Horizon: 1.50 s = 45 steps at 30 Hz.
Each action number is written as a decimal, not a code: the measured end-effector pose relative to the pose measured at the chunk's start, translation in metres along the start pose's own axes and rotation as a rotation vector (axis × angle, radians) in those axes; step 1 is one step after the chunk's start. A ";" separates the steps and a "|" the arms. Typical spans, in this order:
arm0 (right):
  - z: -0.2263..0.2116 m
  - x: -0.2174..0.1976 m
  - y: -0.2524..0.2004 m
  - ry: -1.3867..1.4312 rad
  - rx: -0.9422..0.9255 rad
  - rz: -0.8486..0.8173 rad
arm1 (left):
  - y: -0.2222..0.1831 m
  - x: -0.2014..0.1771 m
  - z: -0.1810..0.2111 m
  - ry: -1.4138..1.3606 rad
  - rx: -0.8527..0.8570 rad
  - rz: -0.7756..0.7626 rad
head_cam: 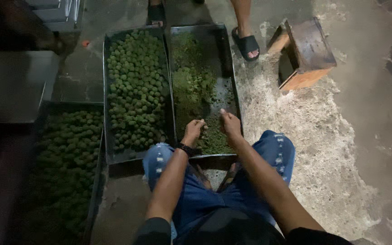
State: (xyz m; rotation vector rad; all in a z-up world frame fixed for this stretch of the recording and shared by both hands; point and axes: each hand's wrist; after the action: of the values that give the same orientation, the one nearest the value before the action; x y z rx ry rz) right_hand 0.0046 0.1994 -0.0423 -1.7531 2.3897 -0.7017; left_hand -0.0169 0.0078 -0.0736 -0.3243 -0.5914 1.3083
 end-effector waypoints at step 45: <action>-0.099 0.026 -0.074 0.313 0.062 -0.289 | -0.044 0.012 0.029 0.231 0.004 0.097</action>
State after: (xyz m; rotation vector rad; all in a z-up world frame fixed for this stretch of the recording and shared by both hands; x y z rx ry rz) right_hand 0.0275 0.1886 0.0818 -2.1238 2.2804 -1.1516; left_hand 0.0034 0.0057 -0.0243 -0.4980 -0.3818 1.3420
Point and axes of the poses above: each hand's wrist, its own y-axis towards the middle knuckle, its own x-axis out of the palm, z = x × y, and after that the axes turned 2 degrees about -z, right-handed
